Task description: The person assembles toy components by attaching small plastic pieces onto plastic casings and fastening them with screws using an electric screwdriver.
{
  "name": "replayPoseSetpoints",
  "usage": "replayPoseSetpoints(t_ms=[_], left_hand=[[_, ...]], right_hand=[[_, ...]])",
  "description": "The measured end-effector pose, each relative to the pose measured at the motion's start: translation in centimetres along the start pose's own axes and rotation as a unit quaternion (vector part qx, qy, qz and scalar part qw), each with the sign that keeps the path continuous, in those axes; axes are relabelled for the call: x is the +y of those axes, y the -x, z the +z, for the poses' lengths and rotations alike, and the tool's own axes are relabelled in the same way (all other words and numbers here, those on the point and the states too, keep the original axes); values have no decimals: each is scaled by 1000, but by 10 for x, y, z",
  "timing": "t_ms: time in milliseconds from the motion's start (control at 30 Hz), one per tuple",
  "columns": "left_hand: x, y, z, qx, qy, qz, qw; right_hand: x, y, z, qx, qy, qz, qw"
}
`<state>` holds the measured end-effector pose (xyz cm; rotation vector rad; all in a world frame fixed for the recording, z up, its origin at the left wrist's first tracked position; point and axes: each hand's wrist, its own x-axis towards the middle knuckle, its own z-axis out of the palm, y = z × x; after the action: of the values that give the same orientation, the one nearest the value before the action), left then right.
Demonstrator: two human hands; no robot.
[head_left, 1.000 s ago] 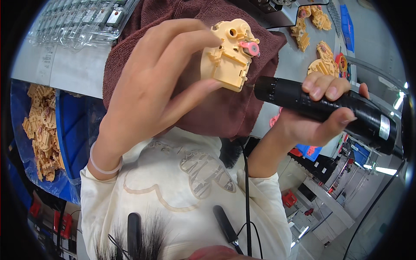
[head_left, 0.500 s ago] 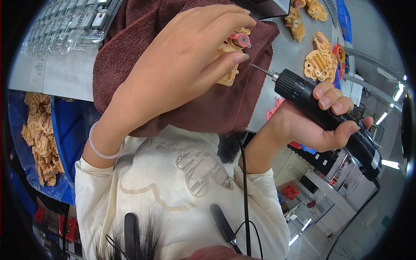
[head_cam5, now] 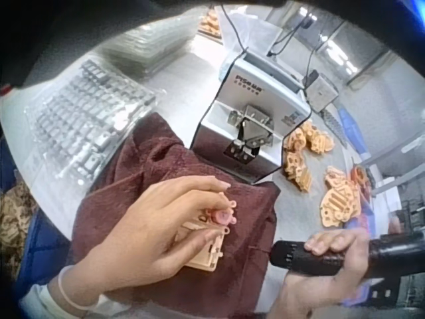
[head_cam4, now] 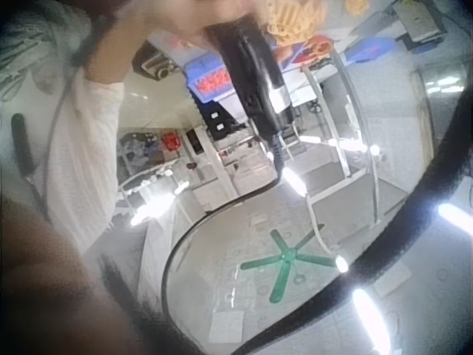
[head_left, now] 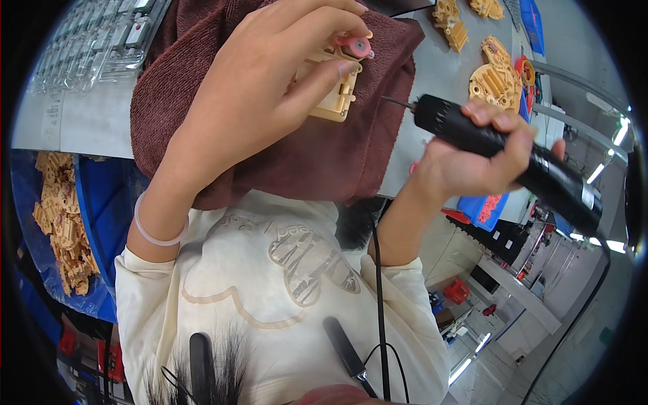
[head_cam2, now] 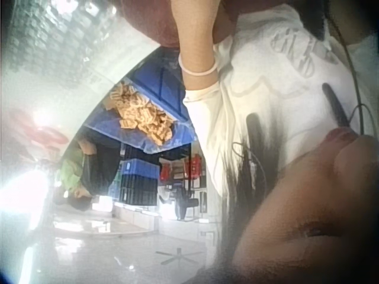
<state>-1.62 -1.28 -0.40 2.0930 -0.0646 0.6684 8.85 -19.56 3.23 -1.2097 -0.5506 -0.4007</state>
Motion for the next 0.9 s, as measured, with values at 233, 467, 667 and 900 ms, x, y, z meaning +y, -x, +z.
replayPoseSetpoints(t_ms=[233,467,667,900], left_hand=[[2,-1,0,-9,16,-20,1000],[1,0,0,-4,8,0,1000],[1,-2,0,-3,-11,10,1000],[1,-1,-1,-6,5,-9,1000]], right_hand=[[1,-17,40,12,-13,-43,999],[-2,-34,40,18,-39,-76,996],[9,-19,2,21,-12,-38,999],[4,-28,-8,53,15,-15,998]])
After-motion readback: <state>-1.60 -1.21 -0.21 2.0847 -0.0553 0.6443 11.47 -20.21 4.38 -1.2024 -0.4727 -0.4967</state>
